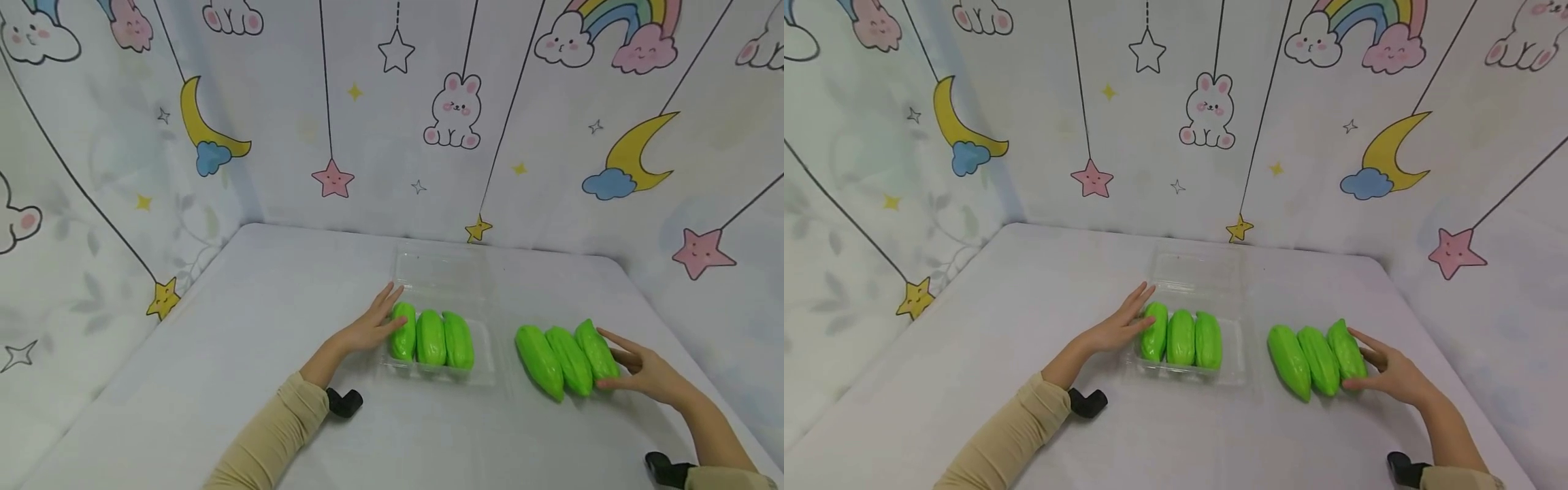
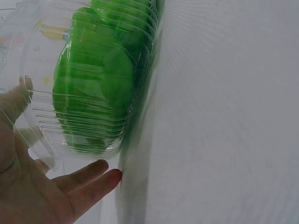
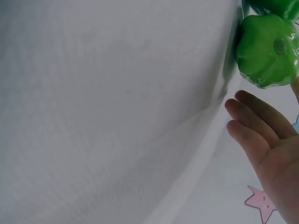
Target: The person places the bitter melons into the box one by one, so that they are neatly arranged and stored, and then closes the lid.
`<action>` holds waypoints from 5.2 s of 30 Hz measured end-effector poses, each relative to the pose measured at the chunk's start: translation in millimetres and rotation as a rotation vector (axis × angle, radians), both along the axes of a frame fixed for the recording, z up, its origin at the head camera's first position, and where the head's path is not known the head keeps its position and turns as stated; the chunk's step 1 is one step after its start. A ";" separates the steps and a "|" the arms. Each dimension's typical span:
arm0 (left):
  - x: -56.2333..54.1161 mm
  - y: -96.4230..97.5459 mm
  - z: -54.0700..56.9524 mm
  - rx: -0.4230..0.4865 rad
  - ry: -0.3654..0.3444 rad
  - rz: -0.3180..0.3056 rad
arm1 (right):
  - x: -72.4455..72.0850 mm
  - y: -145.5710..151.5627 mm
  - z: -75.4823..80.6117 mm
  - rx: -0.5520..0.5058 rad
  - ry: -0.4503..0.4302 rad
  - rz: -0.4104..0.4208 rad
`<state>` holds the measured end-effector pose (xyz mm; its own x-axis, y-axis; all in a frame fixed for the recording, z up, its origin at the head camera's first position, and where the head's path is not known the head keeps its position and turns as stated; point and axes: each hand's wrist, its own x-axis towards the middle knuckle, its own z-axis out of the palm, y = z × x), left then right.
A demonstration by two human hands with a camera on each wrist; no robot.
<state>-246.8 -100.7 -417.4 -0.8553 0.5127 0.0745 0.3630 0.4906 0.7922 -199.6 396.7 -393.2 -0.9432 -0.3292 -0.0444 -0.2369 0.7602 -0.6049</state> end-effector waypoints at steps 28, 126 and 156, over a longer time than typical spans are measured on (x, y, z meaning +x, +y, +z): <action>1.5 0.7 -2.0 -0.003 -0.004 -0.010 | -7.0 1.4 -3.3 0.003 -0.069 0.027; -0.3 -0.9 -0.5 0.024 0.011 -0.014 | 3.7 -75.3 45.6 0.018 0.164 0.048; -1.3 -1.6 -0.6 0.015 0.002 -0.016 | 1.4 -115.8 54.2 0.014 0.153 0.081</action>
<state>-248.1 -102.3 -418.1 -0.8468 0.5253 0.0836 0.3723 0.4731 0.7985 -198.2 280.9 -339.1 -0.9099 -0.4044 0.0927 -0.3861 0.7433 -0.5462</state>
